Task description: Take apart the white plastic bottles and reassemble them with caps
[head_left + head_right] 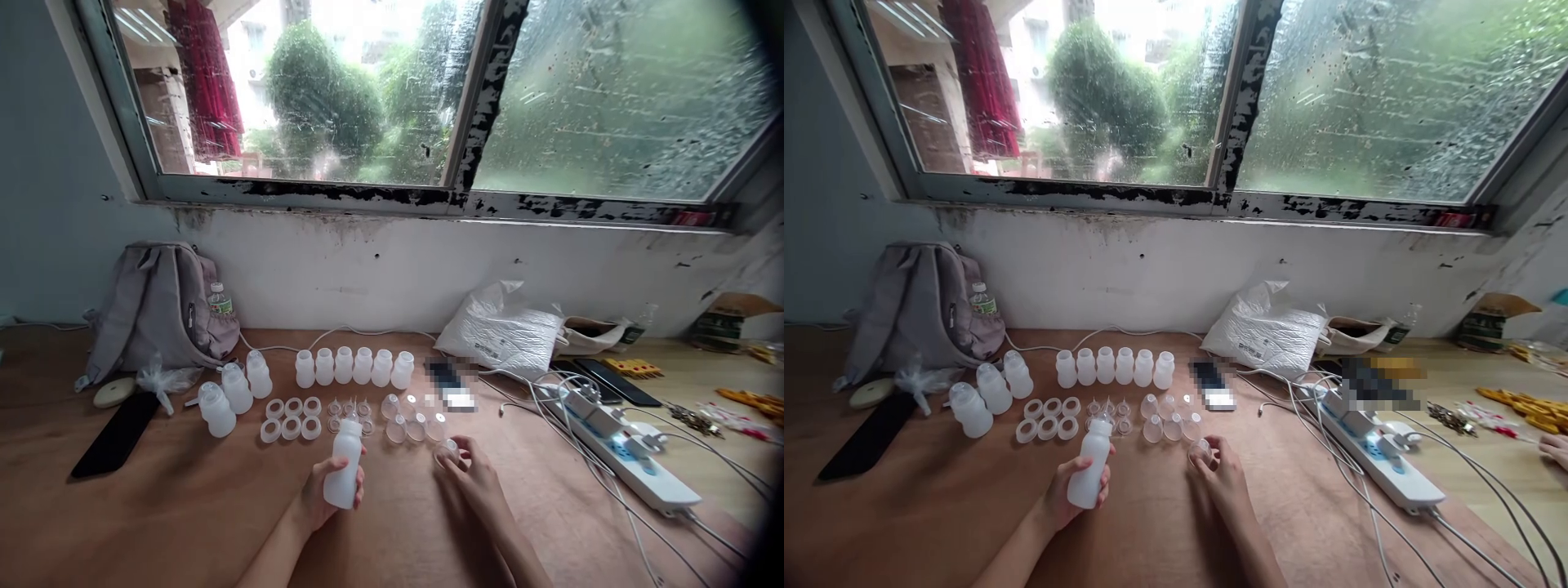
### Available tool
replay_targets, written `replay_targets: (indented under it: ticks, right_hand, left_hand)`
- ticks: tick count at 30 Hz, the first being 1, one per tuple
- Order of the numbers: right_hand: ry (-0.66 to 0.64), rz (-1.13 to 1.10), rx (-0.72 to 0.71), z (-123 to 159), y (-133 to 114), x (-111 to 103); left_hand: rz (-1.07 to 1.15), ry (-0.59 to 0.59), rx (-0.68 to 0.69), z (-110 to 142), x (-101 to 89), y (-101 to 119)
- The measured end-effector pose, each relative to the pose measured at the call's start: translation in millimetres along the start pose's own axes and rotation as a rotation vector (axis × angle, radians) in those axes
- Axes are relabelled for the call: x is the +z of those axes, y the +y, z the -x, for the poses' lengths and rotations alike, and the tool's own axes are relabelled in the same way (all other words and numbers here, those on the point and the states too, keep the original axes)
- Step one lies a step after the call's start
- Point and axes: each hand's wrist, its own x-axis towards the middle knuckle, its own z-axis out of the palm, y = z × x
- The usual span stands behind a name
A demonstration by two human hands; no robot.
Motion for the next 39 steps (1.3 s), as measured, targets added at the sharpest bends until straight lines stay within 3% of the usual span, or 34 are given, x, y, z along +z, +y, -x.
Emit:
replay_targets:
  ticks: [2, 5, 8, 13, 17, 23, 29, 32, 35, 39]
  right_hand:
    - [-0.001, 0.011, -0.01, 0.3, 1.0, -0.6]
    - [0.097, 0.091, -0.067, 1.5, -3.8, -2.7]
    - [0.174, 0.112, -0.169, 4.8, -23.8, 0.7]
    - [-0.028, -0.082, -0.347, 11.6, -82.1, 32.1]
    - [0.031, 0.034, -0.461, 9.2, -105.1, 59.2]
    - [0.097, 0.073, -0.457, 8.2, -84.0, 59.8]
    - [-0.137, 0.063, -0.479, 53.4, -74.3, 66.3]
    - [-0.176, 0.119, -0.447, 67.7, -66.5, 76.6]
    - [-0.2, 0.151, -0.414, 64.8, -59.1, 75.4]
    - [-0.278, 0.091, -0.316, 49.9, -55.1, 51.5]
  left_hand:
    - [-0.004, 0.02, 0.014, -0.1, 0.9, 0.6]
    - [-0.014, 0.049, 0.023, -0.1, 2.8, 1.6]
    - [-0.009, 0.076, 0.046, -0.2, 4.8, 2.0]
    - [-0.083, 0.146, 0.11, -0.2, 7.5, 0.0]
    - [-0.162, 0.207, 0.115, -0.1, 8.5, -1.4]
    - [-0.187, 0.253, 0.134, -3.8, 9.8, -1.8]
    - [-0.331, 0.422, 0.263, -7.0, 14.7, -14.7]
    - [-0.399, 0.497, 0.298, -7.7, 16.0, -18.6]
    - [-0.408, 0.501, 0.26, -8.0, 16.9, -17.8]
    - [-0.428, 0.485, 0.256, -8.0, 18.9, -14.7]
